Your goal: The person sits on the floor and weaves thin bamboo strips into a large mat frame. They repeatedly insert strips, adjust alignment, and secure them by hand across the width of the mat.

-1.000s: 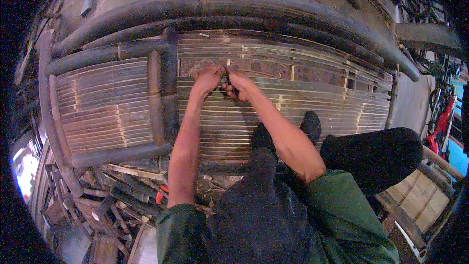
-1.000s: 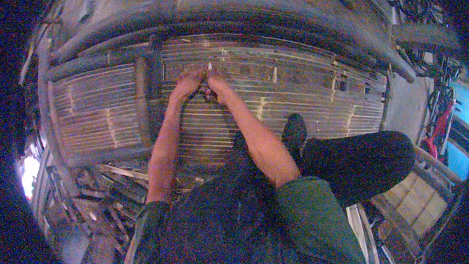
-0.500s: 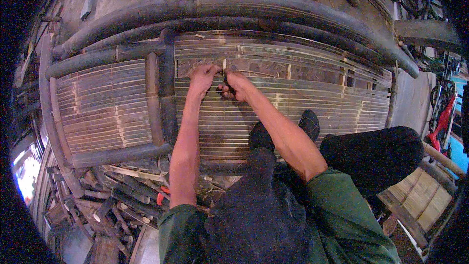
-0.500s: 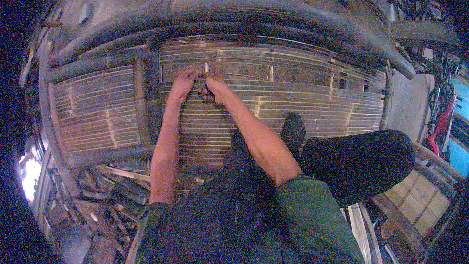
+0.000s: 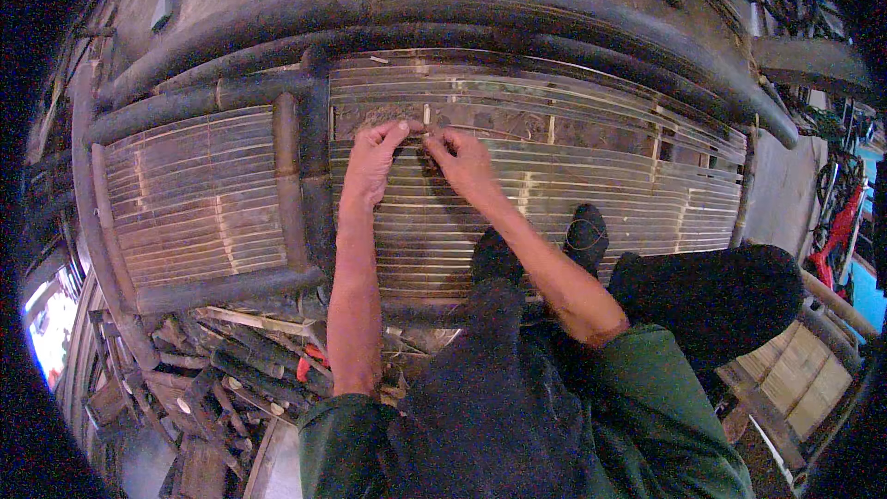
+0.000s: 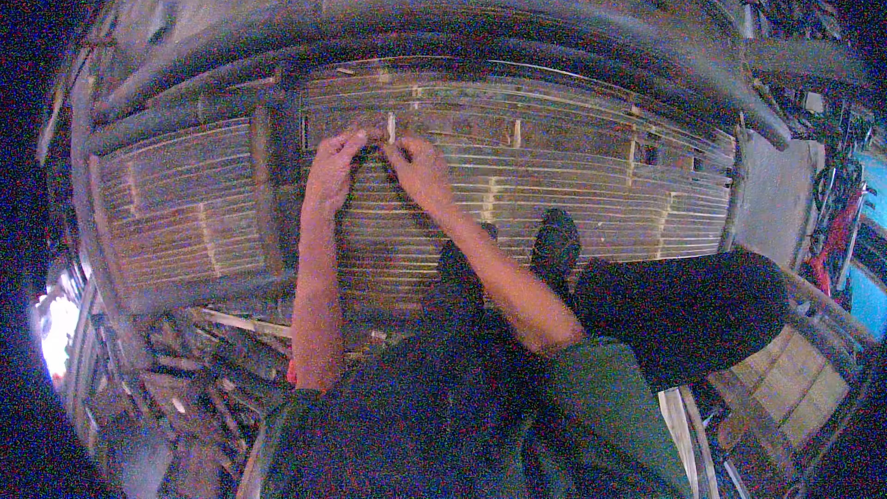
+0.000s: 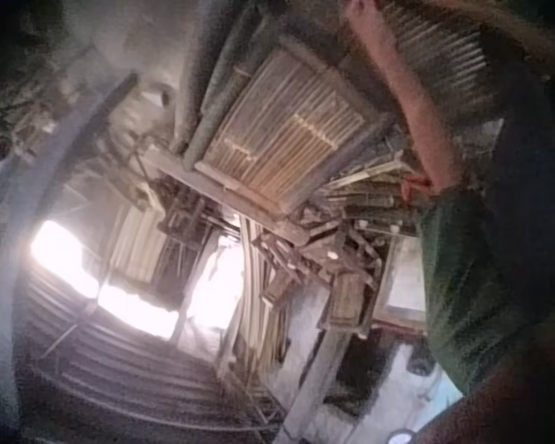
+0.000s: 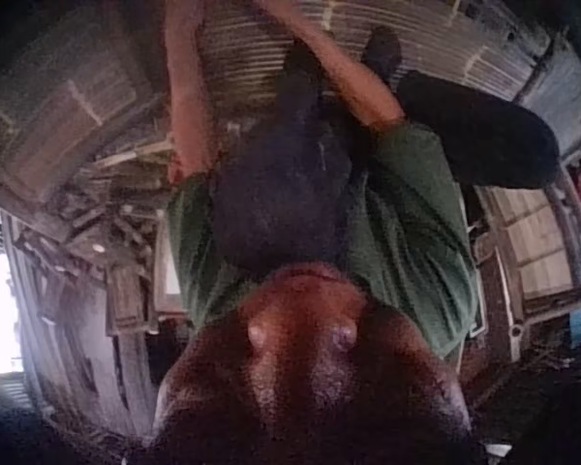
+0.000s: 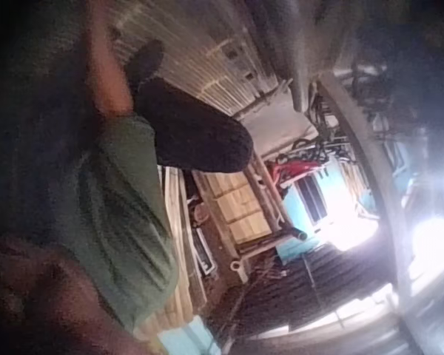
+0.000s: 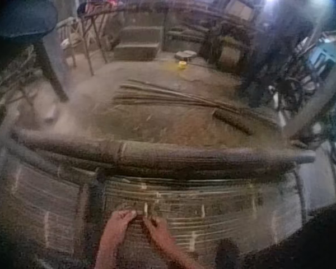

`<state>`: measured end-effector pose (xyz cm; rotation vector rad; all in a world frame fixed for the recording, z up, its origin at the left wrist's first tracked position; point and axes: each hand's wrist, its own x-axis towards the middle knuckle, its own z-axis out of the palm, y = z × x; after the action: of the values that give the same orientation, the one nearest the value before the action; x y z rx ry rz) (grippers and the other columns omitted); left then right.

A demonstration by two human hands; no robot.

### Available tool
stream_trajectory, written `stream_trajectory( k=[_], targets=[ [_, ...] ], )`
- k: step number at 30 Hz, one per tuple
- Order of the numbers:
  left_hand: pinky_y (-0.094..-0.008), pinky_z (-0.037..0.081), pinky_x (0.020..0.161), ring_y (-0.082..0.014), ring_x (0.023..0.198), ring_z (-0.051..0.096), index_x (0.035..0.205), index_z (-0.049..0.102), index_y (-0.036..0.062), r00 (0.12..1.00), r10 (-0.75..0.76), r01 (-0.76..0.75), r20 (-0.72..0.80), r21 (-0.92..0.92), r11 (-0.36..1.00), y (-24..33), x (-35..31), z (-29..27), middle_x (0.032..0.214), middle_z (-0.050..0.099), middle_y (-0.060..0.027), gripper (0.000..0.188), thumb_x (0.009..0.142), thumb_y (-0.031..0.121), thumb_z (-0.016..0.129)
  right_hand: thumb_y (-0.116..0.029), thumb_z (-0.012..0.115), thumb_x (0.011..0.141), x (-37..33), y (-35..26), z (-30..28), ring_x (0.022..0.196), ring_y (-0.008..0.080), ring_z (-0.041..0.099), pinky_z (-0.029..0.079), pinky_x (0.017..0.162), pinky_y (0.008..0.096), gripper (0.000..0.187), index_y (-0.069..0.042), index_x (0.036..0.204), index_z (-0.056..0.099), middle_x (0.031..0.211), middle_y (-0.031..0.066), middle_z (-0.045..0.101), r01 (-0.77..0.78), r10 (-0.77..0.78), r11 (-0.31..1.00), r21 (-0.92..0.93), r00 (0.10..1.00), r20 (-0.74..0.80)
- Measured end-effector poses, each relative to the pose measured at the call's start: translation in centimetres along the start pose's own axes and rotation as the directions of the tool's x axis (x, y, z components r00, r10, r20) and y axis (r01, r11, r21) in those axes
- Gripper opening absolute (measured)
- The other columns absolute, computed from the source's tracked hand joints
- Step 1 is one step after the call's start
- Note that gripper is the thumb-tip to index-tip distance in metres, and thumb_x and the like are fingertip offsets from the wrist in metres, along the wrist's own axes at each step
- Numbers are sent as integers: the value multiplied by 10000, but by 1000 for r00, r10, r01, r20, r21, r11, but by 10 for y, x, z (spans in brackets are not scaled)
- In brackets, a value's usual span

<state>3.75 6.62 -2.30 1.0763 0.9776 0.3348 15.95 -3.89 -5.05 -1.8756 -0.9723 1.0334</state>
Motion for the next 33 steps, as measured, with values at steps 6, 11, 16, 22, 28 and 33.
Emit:
stream_trajectory(
  k=[6, 11, 16, 22, 28, 33],
  targets=[
    [-316, 462, 785, -127, 858, 576, 1001, 663, 26, 987, 160, -93, -32, 697, 711, 9, -14, -4, 908, 665, -113, 213, 861, 170, 592, -291, 559, 899, -29, -76, -90, 607, 76, 535, 429, 572, 280, 265, -49, 806, 615, 624, 20, 592, 114, -25, 992, -50, 579, 815],
    [-338, 472, 846, -178, 916, 617, 1040, 634, 23, 697, 621, -664, 360, 651, 368, 13, -32, 13, 1003, 655, -117, 223, 888, 172, 566, -339, 536, 914, -28, -131, -107, 623, 81, 540, 445, 581, 263, 298, -64, 837, 624, 677, 17, 600, -8, -222, 964, 267, 534, 816],
    [-385, 444, 906, -188, 758, 576, 780, 582, 0, 879, 460, -430, -121, 213, 877, 33, -69, 29, 731, 599, -70, 330, 976, 209, 418, -439, 462, 935, 8, -73, -84, 703, 143, 591, 513, 668, 295, 442, -26, 1033, 586, 827, 79, 624, -316, 137, 768, 557, 930, 340],
    [-284, 395, 658, -115, 581, 368, 601, 340, 66, 912, 224, -242, -343, -10, 970, 26, -99, 58, 570, 354, 8, 427, 1003, 212, 335, -485, 377, 946, -2, -12, -26, 827, 221, 611, 539, 779, 371, 580, 48, 1141, 493, 951, 167, 611, -792, 353, 200, 577, 608, 712],
    [-268, 342, 575, -80, 585, 334, 649, 436, 46, 904, 167, -129, -394, 121, 984, 25, -115, 72, 602, 409, 20, 369, 981, 205, 402, -402, 358, 975, 28, -14, 19, 503, 144, 463, 435, 455, 262, 424, -25, 863, 518, 673, 45, 505, -658, 315, -332, 676, 598, 737],
    [-260, 386, 632, -93, 613, 373, 677, 466, 41, 906, 179, -73, -385, 275, 959, -5, -139, 90, 626, 440, 13, 314, 963, 160, 418, -348, 409, 966, -11, 29, 26, 443, 128, 381, 356, 415, 244, 356, -73, 763, 510, 569, 2, 419, -696, -123, -373, 614, 692, 711]
  ],
)
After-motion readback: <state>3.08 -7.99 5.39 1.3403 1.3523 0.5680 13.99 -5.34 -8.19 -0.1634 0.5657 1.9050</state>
